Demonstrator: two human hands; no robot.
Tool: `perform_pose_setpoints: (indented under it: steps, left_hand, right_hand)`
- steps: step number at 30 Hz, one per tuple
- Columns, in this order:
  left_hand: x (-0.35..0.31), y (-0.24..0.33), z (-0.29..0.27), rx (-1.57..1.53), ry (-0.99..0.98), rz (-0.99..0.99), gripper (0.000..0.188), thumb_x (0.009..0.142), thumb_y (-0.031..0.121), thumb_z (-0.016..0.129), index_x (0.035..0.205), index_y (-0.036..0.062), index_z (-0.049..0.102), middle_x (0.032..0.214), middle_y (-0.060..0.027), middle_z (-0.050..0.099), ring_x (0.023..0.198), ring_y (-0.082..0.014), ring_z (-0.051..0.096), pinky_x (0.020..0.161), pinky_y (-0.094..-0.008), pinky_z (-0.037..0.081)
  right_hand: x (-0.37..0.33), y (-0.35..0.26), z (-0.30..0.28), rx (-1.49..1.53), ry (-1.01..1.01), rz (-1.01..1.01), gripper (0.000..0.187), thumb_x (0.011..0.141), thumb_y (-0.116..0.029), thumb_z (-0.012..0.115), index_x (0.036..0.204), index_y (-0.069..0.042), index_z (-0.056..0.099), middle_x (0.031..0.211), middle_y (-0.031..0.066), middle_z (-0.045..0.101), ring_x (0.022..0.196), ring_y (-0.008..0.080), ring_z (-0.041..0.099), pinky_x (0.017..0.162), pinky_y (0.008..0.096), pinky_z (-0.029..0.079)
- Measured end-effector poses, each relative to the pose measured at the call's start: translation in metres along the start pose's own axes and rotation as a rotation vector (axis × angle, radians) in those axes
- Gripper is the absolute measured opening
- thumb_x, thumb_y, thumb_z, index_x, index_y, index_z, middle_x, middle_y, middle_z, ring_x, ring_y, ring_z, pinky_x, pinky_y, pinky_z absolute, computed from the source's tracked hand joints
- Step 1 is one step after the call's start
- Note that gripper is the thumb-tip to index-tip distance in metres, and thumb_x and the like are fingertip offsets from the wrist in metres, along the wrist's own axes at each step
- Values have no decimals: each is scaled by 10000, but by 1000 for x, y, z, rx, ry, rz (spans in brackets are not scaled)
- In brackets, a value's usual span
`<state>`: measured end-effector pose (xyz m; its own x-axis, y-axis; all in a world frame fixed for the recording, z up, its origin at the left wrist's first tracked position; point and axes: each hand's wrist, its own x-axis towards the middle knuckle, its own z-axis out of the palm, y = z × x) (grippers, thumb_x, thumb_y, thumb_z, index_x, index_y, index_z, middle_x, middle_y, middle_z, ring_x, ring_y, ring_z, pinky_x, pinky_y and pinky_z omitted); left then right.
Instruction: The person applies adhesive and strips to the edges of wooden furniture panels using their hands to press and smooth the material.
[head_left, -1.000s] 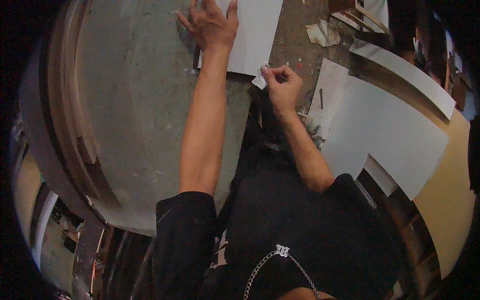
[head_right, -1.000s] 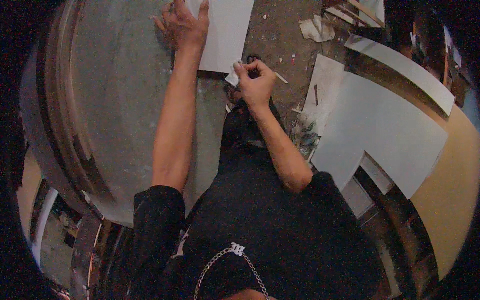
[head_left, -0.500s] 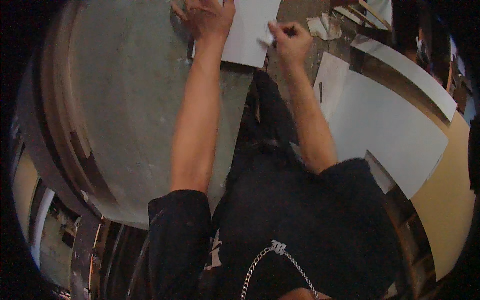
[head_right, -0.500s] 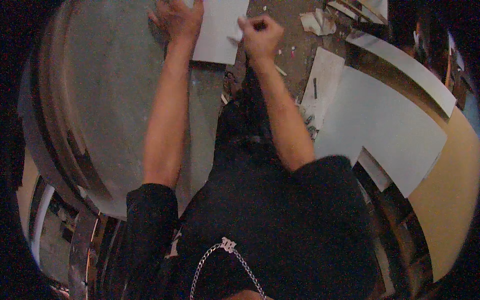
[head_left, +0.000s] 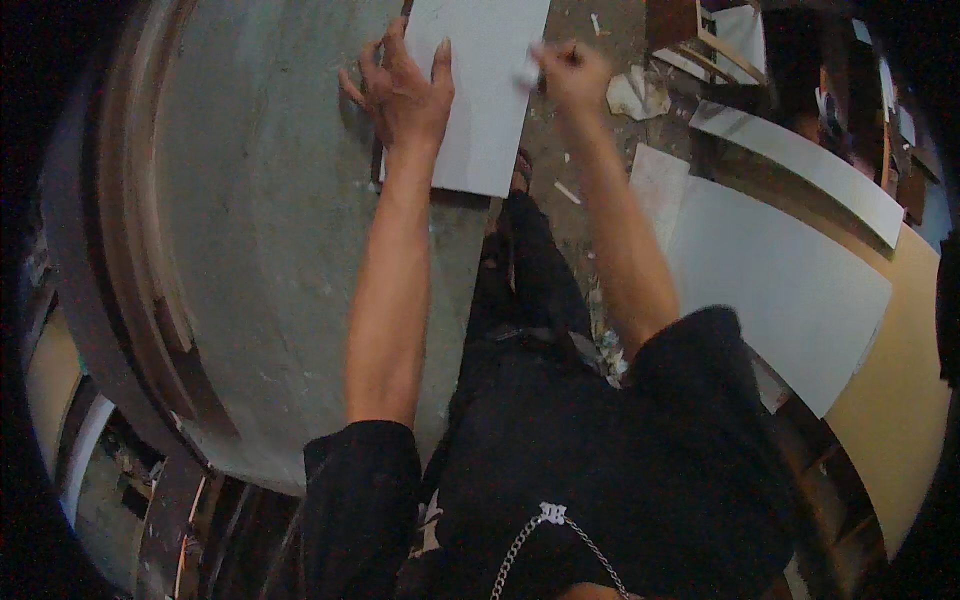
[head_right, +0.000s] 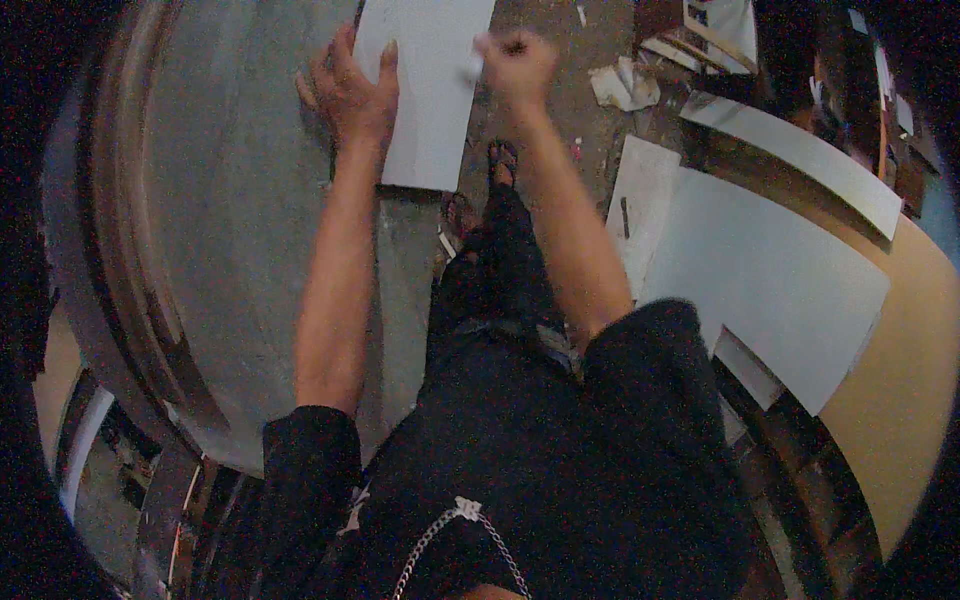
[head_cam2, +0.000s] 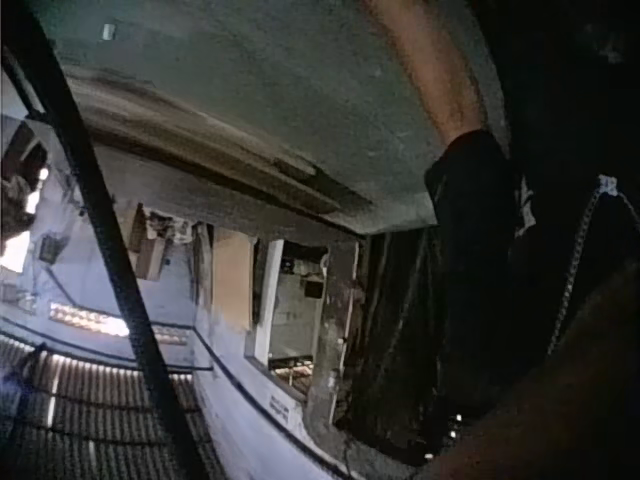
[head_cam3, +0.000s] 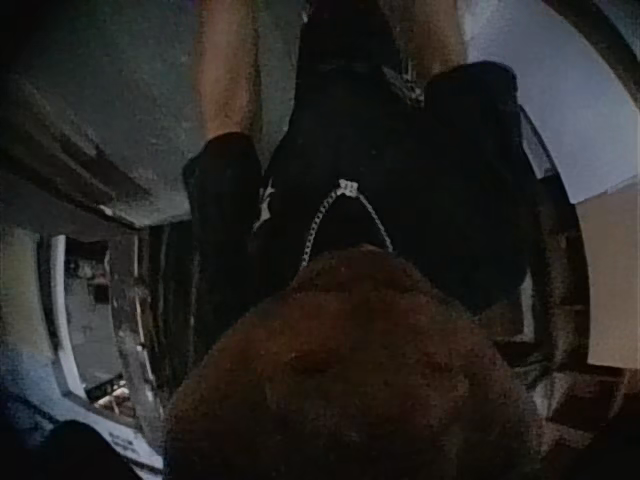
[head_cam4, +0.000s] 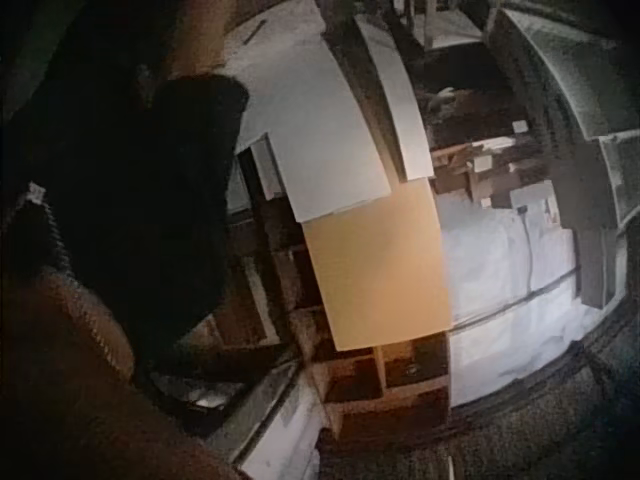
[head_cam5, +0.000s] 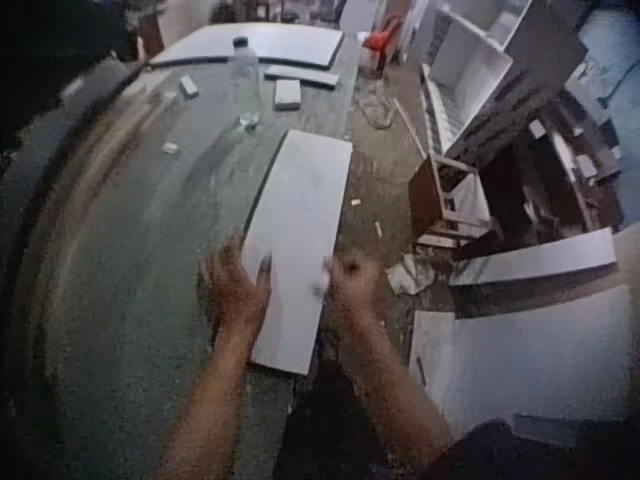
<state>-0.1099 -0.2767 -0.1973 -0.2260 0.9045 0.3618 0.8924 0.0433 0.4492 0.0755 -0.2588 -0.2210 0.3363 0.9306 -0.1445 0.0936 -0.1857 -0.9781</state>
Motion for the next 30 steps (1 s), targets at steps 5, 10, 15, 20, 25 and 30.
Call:
perform_pose_setpoints:
  steps: [5,10,15,20,25,30]
  left_hand:
    - [-4,-16,-3,-25,4,-16,610,871,443,649,1359,124,469,1137,-83,664,1240,-282,477,1127,-587,195]
    - [3,-2,-6,7,11,14,607,875,439,646,1355,102,485,1131,-107,658,1227,-286,484,1123,-583,214]
    - [-6,-14,-2,-1,-34,-35,622,888,415,639,1373,63,472,1144,-158,634,1205,-297,494,1124,-576,225]
    - [2,-6,-12,-53,-57,3,626,894,362,648,1383,20,457,1172,-162,615,1204,-308,486,1119,-568,241]
    - [5,5,-17,-15,-130,5,635,889,338,661,1391,12,448,1208,-154,595,1210,-305,477,1111,-563,252]
    - [10,1,-20,2,-129,-41,588,877,290,679,1367,26,489,1208,-229,556,1199,-368,472,1097,-546,285]
  right_hand:
    - [-96,3,3,-242,77,-49,219,708,-123,821,638,-20,641,584,32,608,550,102,536,543,291,459]
    - [29,-4,9,-116,69,-53,246,716,-158,810,669,-1,626,607,56,614,556,112,538,527,301,445]
    - [-128,6,-2,-136,34,-21,288,749,-131,789,617,-33,552,572,15,536,555,83,473,541,261,385]
    - [42,-11,25,-179,168,-248,227,724,-139,791,661,-14,612,596,42,585,539,131,501,539,318,430]
    - [252,-48,46,-175,213,-87,266,727,-195,806,660,-12,625,607,11,601,563,101,497,510,298,405]
    - [103,-9,44,-183,206,-196,256,770,-160,772,656,-30,583,614,65,620,551,145,567,549,332,459]
